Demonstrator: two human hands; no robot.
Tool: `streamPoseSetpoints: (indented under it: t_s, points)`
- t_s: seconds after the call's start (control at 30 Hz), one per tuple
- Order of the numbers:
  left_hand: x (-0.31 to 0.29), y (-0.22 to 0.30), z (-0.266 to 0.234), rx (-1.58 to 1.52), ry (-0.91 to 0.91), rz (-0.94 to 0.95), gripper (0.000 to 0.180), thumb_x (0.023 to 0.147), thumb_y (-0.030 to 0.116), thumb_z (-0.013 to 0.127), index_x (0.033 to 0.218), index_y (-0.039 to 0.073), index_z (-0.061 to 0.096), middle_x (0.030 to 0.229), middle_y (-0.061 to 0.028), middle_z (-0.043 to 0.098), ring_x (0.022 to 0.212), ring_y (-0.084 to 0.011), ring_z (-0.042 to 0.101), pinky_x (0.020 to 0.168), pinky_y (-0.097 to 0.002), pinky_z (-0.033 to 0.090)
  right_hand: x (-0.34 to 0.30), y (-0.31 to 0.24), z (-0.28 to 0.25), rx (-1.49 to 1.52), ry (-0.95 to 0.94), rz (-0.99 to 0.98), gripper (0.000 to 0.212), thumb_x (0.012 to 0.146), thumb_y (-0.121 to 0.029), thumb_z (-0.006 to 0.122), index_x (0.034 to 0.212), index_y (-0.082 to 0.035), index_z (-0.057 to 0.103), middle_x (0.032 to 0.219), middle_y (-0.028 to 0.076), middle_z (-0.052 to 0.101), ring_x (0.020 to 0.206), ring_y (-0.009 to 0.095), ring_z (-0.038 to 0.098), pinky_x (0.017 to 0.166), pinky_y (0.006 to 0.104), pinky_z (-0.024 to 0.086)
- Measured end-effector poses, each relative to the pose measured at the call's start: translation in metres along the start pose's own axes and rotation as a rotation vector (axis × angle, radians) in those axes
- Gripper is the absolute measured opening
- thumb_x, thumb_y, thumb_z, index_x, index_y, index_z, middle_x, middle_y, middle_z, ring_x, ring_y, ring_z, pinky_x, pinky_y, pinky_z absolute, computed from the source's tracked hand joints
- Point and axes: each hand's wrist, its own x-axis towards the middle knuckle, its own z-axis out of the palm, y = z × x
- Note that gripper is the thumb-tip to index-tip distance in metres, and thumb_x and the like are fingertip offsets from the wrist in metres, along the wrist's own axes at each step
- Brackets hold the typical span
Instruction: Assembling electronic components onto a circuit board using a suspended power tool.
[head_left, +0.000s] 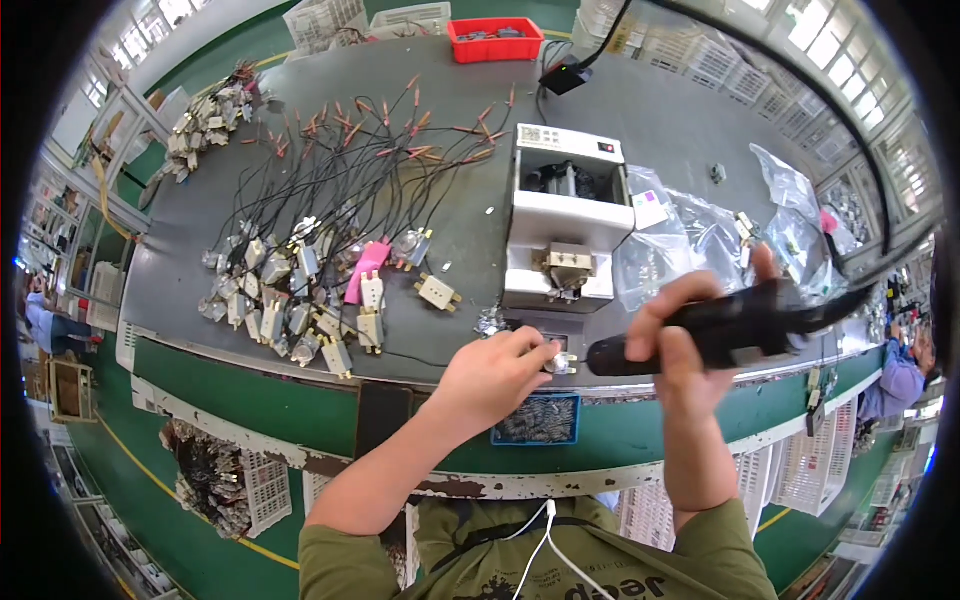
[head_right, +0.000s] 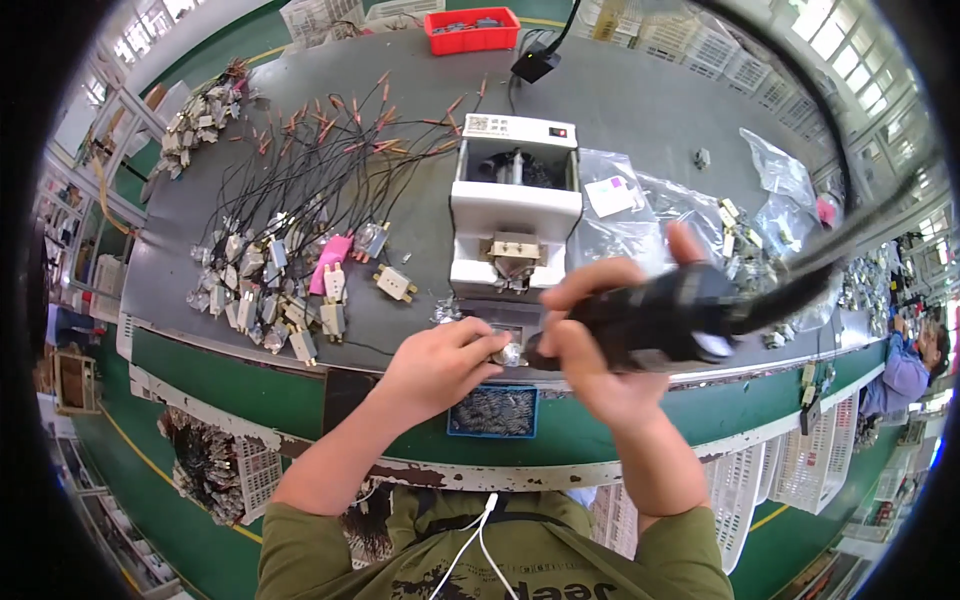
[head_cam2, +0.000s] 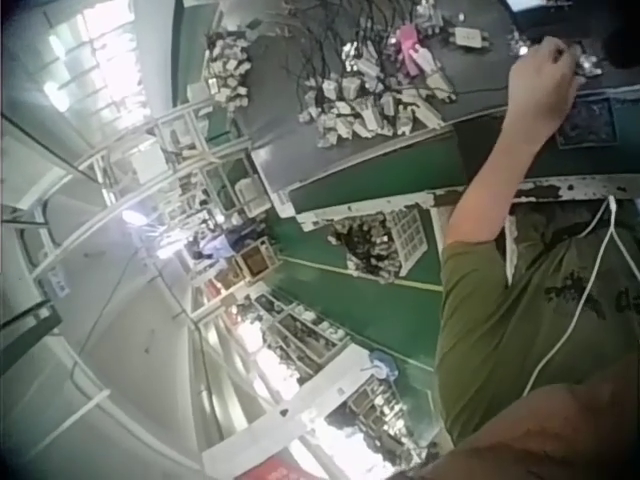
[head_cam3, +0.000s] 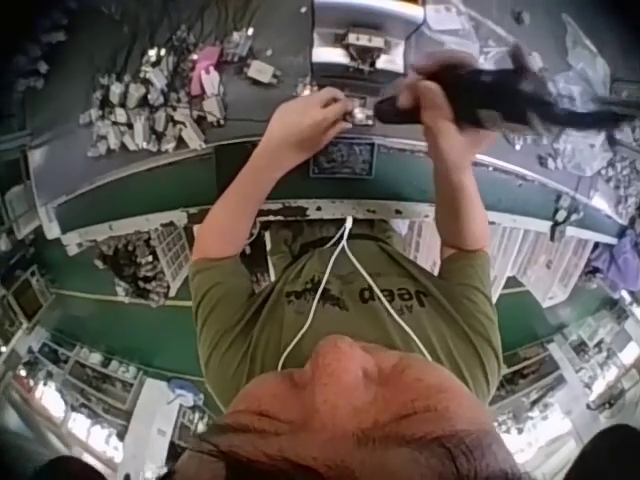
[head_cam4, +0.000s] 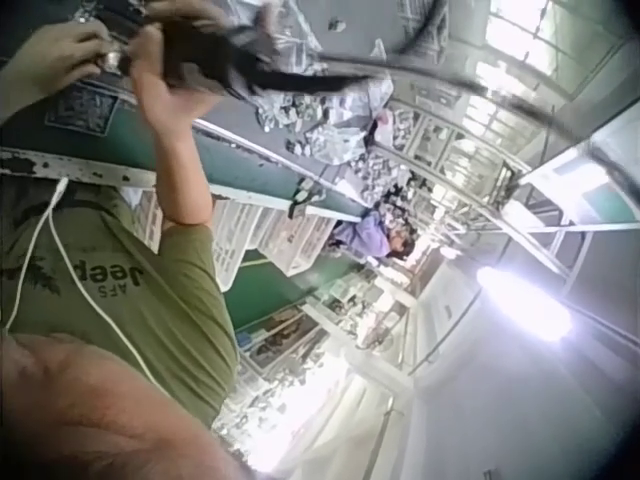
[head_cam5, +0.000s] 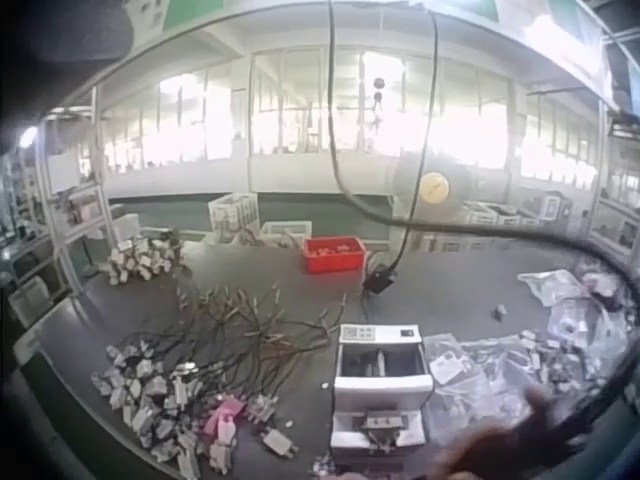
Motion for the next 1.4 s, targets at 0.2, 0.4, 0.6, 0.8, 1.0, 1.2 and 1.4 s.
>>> streamPoseSetpoints:
  t_s: [0.2,0.4,0.6,0.8,1.0,1.2,1.4]
  points:
    - [-0.006,0.028,0.002,0.165,-0.06,-0.051,0.033,0.087,0.024,0.071,0.116,0.011,0.065,0.105,-0.0044,0.063,0.083,-0.0256,0.068,0.066,-0.0375,0.056,0.007,0.013,-0.012,-0.214,-0.032,0.007,0.104,0.084,0.006,0.071,0.159,-0.014,0.002,0.124,0.018,0.059,0.094,0.019,0.066,0.083,0.0286,0.054]
    - [-0.064,0.041,-0.097,0.287,0.185,-0.237,0.024,0.089,0.015,0.065,0.113,0.011,0.065,0.108,-0.0065,0.067,0.091,-0.0258,0.069,0.074,-0.0384,0.056,-0.001,0.037,-0.026,-0.374,0.068,-0.243,0.095,0.092,-0.024,0.072,0.161,-0.012,0.008,0.15,0.023,0.043,0.133,0.031,0.05,0.108,0.0423,0.041]
    - [-0.321,-0.078,-0.168,0.779,0.79,-0.951,0.036,0.102,0.017,0.055,0.136,0.007,0.058,0.126,-0.0171,0.063,0.11,-0.0358,0.062,0.094,-0.0408,0.049,-0.023,0.021,-0.047,-0.409,0.123,-0.292,0.07,0.102,-0.019,0.055,0.159,-0.011,0.015,0.151,0.028,0.04,0.131,0.035,0.051,0.107,0.0475,0.042]
    - [-0.562,-0.094,-0.032,0.473,0.623,-1.553,0.045,0.1,0.021,0.056,0.142,0.004,0.053,0.143,-0.0218,0.053,0.133,-0.0392,0.049,0.109,-0.0487,0.039,-0.055,0.043,-0.052,-0.429,0.119,-0.239,0.068,0.102,-0.016,0.053,0.159,-0.008,0.016,0.148,0.025,0.044,0.127,0.031,0.054,0.104,0.0455,0.044]
    - [-0.303,-0.091,-0.111,0.509,0.913,-0.875,0.039,0.095,0.016,0.066,0.13,0.001,0.057,0.138,-0.0212,0.053,0.127,-0.0389,0.052,0.108,-0.0474,0.041,-0.075,0.035,-0.041,-0.464,0.016,-0.299,0.054,0.101,-0.007,0.049,0.151,-0.004,0.028,0.138,0.02,0.052,0.107,0.025,0.058,0.095,0.0412,0.047]
    - [-0.158,-0.084,-0.121,0.566,0.379,-0.595,0.043,0.081,0.016,0.077,0.12,0.006,0.063,0.106,-0.0127,0.065,0.101,-0.0328,0.064,0.088,-0.0391,0.052,-0.078,0.035,-0.009,-0.368,-0.253,-0.229,0.05,0.093,0.008,0.052,0.141,-0.002,0.041,0.128,0.02,0.058,0.1,0.023,0.06,0.088,0.0386,0.05]
    - [-0.132,0.017,-0.15,0.324,0.209,-0.753,0.043,0.081,0.027,0.077,0.115,0.005,0.061,0.095,-0.0117,0.065,0.077,-0.027,0.068,0.074,-0.0403,0.056,-0.082,0.029,-0.002,-0.391,-0.614,0.224,0.051,0.092,-0.001,0.063,0.14,-0.007,0.05,0.114,0.015,0.07,0.096,0.025,0.07,0.086,0.0367,0.056]
